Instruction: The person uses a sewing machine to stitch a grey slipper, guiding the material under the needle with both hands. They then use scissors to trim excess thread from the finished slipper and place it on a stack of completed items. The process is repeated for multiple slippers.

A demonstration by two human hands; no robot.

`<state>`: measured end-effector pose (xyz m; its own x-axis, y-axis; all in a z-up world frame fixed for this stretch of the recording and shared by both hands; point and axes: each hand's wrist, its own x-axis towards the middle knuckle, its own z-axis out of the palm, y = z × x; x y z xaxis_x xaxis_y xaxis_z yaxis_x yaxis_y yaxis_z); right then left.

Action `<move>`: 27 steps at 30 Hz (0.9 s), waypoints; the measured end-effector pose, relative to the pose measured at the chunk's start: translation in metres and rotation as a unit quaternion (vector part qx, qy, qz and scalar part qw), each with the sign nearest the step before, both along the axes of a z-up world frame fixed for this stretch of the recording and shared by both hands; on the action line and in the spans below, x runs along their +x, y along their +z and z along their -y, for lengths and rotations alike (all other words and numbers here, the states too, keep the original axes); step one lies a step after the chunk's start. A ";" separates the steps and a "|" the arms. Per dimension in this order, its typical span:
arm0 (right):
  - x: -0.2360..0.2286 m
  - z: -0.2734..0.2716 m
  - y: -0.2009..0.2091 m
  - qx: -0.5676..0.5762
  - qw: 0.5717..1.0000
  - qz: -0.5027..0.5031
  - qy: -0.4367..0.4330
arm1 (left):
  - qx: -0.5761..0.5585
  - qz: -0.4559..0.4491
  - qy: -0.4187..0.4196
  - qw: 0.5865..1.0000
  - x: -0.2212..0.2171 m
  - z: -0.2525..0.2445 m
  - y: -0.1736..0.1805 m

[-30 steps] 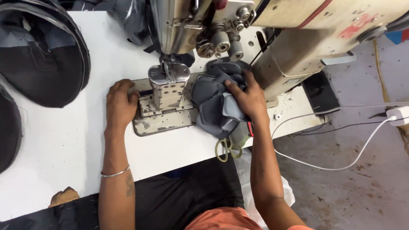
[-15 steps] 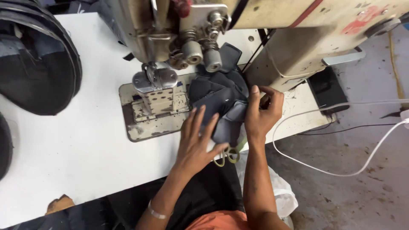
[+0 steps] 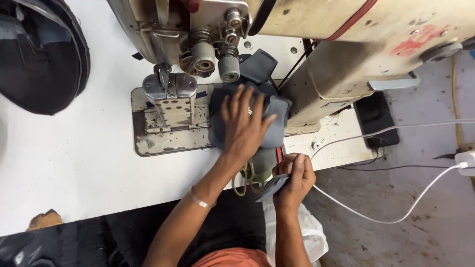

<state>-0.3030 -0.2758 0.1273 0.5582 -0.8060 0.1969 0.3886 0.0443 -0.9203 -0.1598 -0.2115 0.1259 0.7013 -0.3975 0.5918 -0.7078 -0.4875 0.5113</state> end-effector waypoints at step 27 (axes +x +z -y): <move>-0.017 0.019 -0.043 -0.561 0.692 -0.449 -0.065 | -0.262 -0.526 -0.007 0.809 -0.050 -0.227 -0.060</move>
<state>-0.3202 -0.2952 0.0841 0.7987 -0.4817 0.3606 -0.4293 -0.8761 -0.2195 -0.2099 0.0155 0.0655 0.9239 -0.2975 -0.2407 0.2509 -0.0041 0.9680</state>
